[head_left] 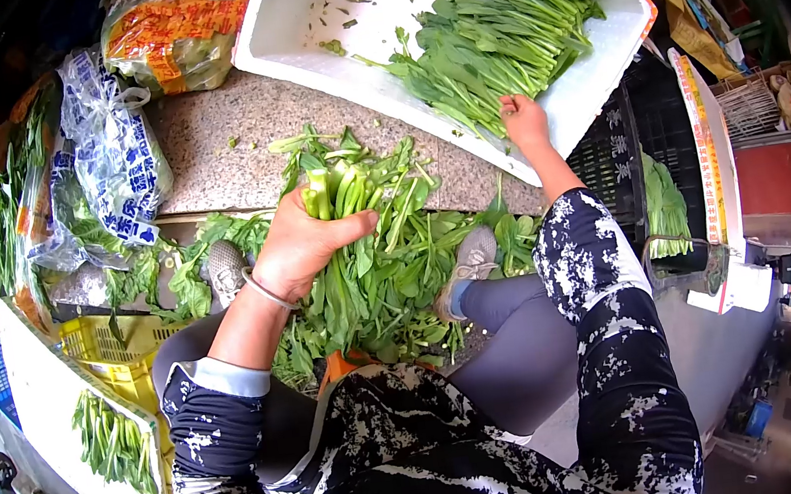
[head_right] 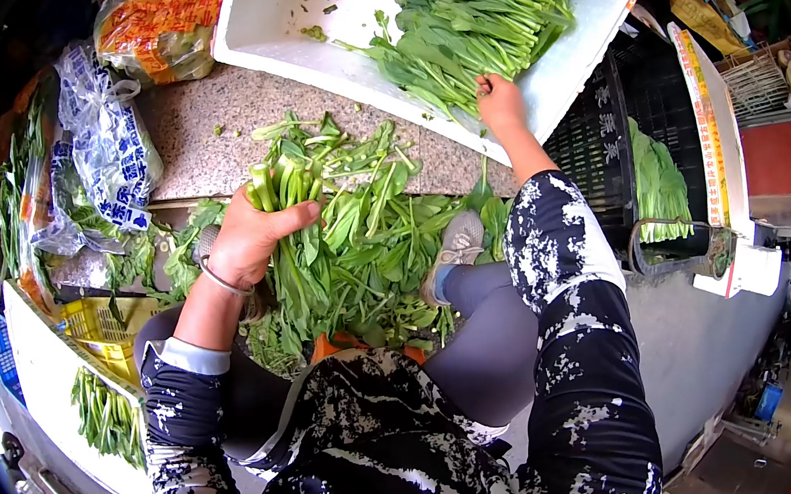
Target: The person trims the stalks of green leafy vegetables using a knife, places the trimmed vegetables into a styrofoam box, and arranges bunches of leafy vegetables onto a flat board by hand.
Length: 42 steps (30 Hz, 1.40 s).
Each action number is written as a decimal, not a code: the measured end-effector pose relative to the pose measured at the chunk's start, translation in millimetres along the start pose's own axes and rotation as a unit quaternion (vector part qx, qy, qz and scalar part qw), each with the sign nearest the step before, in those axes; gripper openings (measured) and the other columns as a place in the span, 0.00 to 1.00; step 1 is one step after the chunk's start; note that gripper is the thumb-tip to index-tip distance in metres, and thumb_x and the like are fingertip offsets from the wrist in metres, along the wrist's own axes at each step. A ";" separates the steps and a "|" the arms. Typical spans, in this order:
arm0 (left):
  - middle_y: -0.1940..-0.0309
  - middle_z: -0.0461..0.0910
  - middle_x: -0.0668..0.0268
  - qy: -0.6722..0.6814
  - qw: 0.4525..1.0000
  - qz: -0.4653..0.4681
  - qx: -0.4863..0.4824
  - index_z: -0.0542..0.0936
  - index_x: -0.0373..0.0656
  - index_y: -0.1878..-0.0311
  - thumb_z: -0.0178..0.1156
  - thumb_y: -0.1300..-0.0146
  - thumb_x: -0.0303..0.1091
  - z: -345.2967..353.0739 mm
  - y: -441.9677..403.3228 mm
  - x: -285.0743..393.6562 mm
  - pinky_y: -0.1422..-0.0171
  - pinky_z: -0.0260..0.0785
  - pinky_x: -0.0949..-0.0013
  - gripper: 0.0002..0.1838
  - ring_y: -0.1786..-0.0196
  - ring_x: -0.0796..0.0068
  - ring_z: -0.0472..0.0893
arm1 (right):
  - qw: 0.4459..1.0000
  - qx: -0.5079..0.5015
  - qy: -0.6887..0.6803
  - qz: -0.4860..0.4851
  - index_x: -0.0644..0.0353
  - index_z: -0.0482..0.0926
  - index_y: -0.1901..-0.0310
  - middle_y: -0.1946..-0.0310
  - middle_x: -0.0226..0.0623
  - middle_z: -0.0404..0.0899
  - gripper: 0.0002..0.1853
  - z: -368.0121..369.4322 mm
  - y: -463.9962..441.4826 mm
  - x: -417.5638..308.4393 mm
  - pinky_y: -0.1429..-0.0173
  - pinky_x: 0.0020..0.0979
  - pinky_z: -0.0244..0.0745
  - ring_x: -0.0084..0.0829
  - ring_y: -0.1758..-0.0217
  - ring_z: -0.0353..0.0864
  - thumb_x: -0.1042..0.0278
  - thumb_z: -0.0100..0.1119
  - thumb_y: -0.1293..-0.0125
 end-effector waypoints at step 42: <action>0.59 0.78 0.60 -0.313 0.889 0.335 -0.017 0.78 0.38 0.63 0.64 0.62 0.25 10.1 15.8 0.2 0.48 0.69 0.68 0.17 0.56 0.64 0.78 | 0.771 -0.377 -0.512 0.044 0.63 0.72 0.45 0.81 0.19 0.62 0.18 -80.6 173.8 -182.5 0.76 0.16 0.53 0.13 0.81 0.56 0.64 0.50 0.33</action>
Point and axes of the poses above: each hand's wrist, its own y-axis away from the middle knuckle, its own z-axis out of the palm, x = y × z, the point moved 1 cm from there along -y, towards the middle knuckle
